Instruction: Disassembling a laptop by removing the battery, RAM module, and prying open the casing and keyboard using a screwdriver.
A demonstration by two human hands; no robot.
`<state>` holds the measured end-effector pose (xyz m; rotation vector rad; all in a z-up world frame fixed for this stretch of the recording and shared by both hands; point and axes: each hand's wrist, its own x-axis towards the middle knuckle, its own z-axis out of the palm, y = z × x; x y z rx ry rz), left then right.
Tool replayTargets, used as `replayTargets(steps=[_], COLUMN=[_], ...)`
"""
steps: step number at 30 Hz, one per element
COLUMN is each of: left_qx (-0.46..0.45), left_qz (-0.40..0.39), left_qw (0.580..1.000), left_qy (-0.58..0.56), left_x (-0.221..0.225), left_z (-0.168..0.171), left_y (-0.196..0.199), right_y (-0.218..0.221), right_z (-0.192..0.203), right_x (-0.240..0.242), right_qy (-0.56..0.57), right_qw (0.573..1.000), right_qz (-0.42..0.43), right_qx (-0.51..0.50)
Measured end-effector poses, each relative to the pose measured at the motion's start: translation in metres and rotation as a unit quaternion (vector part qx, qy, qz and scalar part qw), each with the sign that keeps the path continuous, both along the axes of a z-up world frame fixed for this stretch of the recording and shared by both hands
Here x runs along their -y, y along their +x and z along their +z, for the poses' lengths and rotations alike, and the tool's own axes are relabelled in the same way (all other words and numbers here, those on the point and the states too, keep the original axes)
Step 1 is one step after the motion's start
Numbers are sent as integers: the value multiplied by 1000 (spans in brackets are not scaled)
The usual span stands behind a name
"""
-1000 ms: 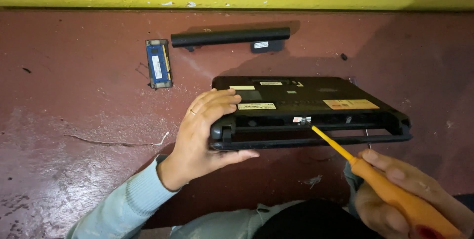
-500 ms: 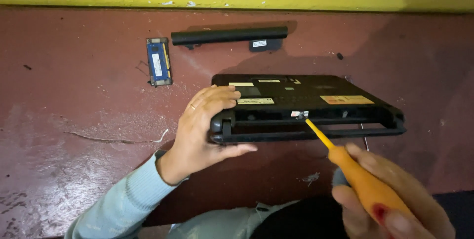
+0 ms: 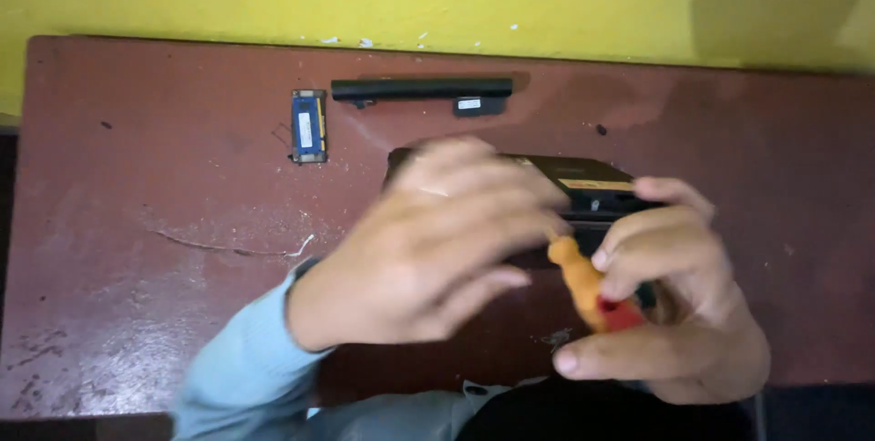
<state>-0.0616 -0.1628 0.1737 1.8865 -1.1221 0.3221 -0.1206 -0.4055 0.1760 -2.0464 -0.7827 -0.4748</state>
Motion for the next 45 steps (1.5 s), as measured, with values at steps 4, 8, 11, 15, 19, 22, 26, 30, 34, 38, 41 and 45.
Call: replayTargets(steps=[4,8,11,15,19,22,26,30,34,38,41,45], left_qx=[-24,-26,-11,-40,-34,-26,-70,-45,-39,-48,-46,-46], left_qz=[-129,-132,-74,-95,-94,-69,-177,-125,-93,-149,-97,-75], left_qw=[990,988,993,990,991,992,980,989,992,986,993,994], left_qy=[-42,-72,-93,-91,-84,-102,-53,-69,-70,-51,-57,-67], left_x=[27,33,41,37,40,46,37,45,45,37,41,42], left_z=[-2,-10,-10,-12,-16,-17,-21,-27,-24,-16,-25,-25], left_y=[-2,7,6,5,8,9,11,9,10,13,14,16], right_y=[19,23,27,40,46,43,39,32,26,23,29,25], right_z=[-4,-3,3,-18,-15,-14,-10,-1,7,10,3,-1], right_x=[25,23,15,32,24,19,32,21,13,11,20,9], right_qy=[-46,-33,-20,15,17,28,-1,8,19,24,-5,44], right_qw=[987,990,991,980,983,982,982,981,993,994,990,994], right_qz=[106,91,73,155,133,126,161,178,97,100,124,65], right_qx=[108,106,107,125,122,136,99,79,61,42,65,76])
